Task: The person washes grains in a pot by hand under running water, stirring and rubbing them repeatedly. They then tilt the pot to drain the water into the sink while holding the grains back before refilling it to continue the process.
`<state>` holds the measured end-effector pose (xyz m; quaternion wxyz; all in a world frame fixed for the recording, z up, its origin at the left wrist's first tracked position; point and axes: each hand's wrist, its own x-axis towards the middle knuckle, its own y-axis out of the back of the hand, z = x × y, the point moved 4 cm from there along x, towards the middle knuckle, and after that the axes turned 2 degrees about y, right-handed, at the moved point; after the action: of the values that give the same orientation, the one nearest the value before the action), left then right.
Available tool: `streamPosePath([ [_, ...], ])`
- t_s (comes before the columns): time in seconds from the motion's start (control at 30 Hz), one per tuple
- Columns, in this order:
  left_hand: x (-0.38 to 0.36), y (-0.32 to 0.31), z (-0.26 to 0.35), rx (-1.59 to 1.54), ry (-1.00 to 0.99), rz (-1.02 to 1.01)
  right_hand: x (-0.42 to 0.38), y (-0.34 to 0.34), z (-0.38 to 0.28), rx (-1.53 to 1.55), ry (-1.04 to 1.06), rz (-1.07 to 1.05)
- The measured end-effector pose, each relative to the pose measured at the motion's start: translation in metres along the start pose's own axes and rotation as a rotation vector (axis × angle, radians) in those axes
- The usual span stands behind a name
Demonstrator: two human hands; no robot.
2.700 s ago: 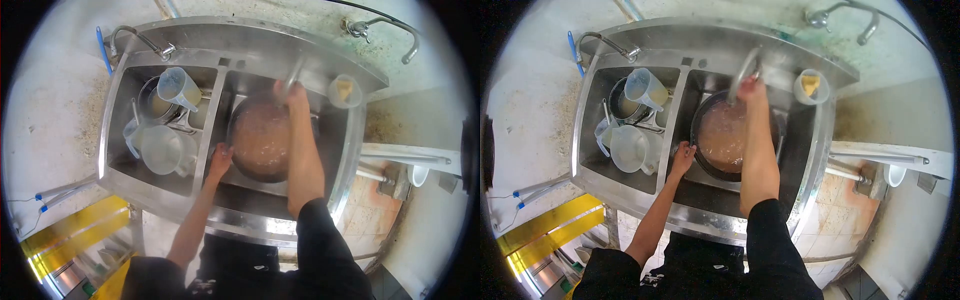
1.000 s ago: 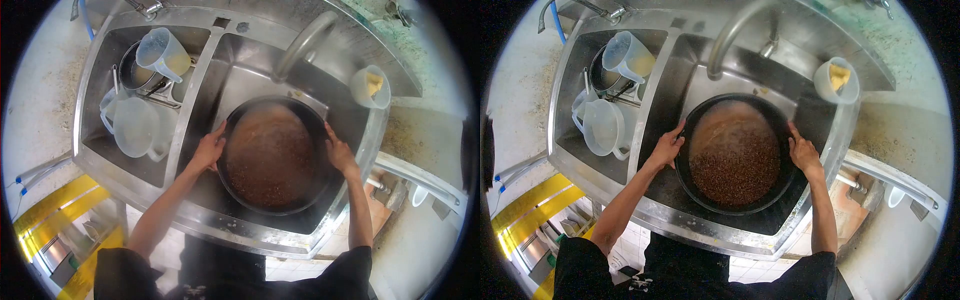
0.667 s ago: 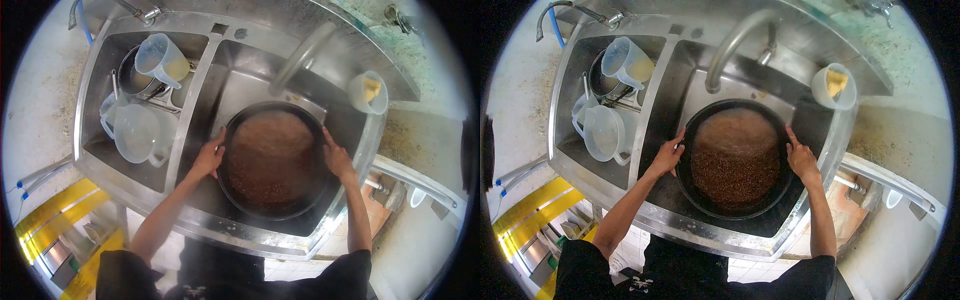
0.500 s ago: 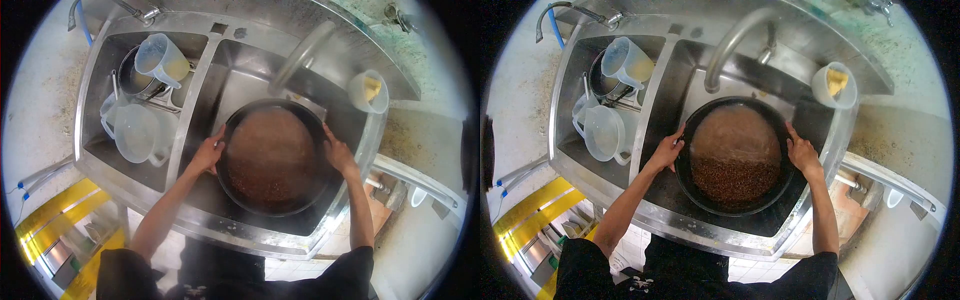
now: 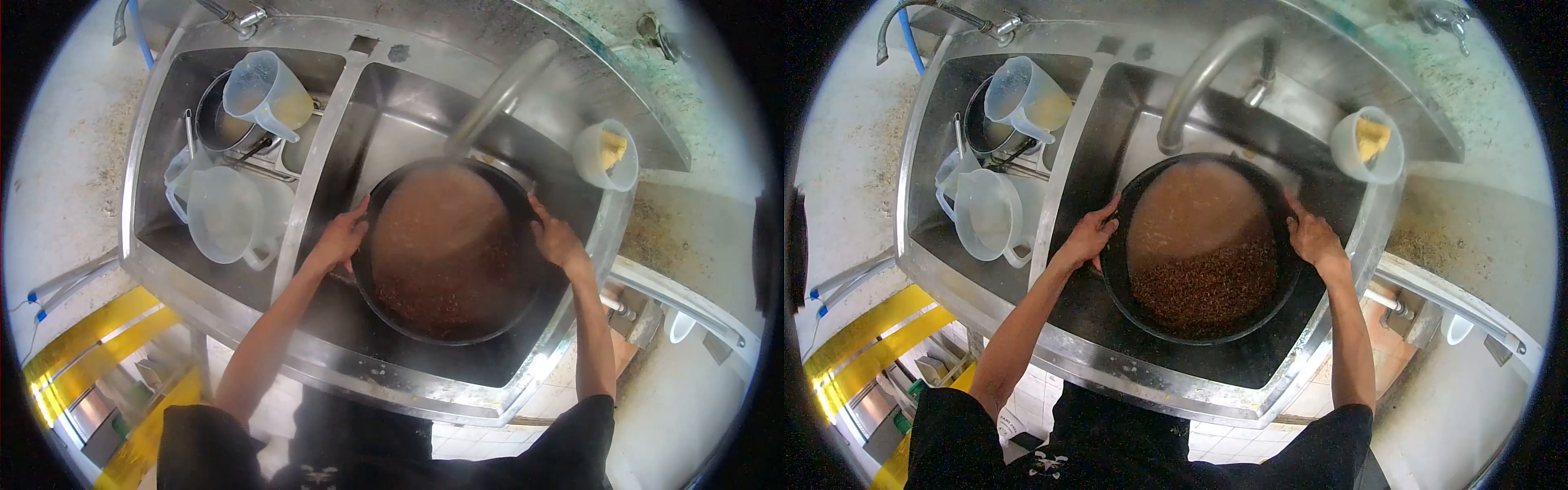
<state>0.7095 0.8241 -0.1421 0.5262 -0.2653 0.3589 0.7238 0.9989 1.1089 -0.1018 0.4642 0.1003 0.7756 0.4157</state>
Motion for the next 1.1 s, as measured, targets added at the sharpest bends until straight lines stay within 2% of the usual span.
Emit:
streamPosePath([
  [0.13,0.000,0.002,0.006,0.011,0.016,0.008,0.003,0.005,-0.002,-0.002,0.024,0.018],
  [0.33,0.003,0.004,0.006,0.039,0.043,0.008,0.009,0.009,-0.005,0.010,0.028,-0.066],
  [0.4,0.005,0.004,0.006,0.009,-0.017,0.041,0.012,0.008,-0.002,-0.006,0.030,-0.054],
  [0.53,0.006,0.007,0.010,0.021,0.002,0.054,0.017,0.008,-0.001,0.007,0.061,-0.011],
  [0.6,0.007,0.008,0.009,0.054,0.009,0.041,0.017,0.011,-0.004,0.002,0.033,-0.079],
  [0.73,0.008,0.007,0.009,0.030,-0.034,0.069,0.018,0.014,-0.009,-0.031,0.006,-0.076],
  [0.83,0.011,0.007,0.005,0.056,0.031,0.068,0.023,0.012,-0.004,-0.044,-0.008,-0.086],
  [0.93,0.016,0.007,0.001,0.049,-0.020,0.091,0.021,0.019,-0.012,-0.035,-0.059,-0.115],
  [1.0,0.017,0.007,0.001,0.045,-0.023,0.107,0.026,0.017,-0.010,-0.009,0.093,-0.010],
  [1.03,0.018,0.007,0.000,0.041,-0.018,0.105,0.028,0.017,-0.007,-0.012,0.094,-0.016],
  [1.1,0.019,0.007,-0.003,-0.001,0.015,0.131,0.025,0.024,-0.017,-0.046,-0.021,-0.118],
])
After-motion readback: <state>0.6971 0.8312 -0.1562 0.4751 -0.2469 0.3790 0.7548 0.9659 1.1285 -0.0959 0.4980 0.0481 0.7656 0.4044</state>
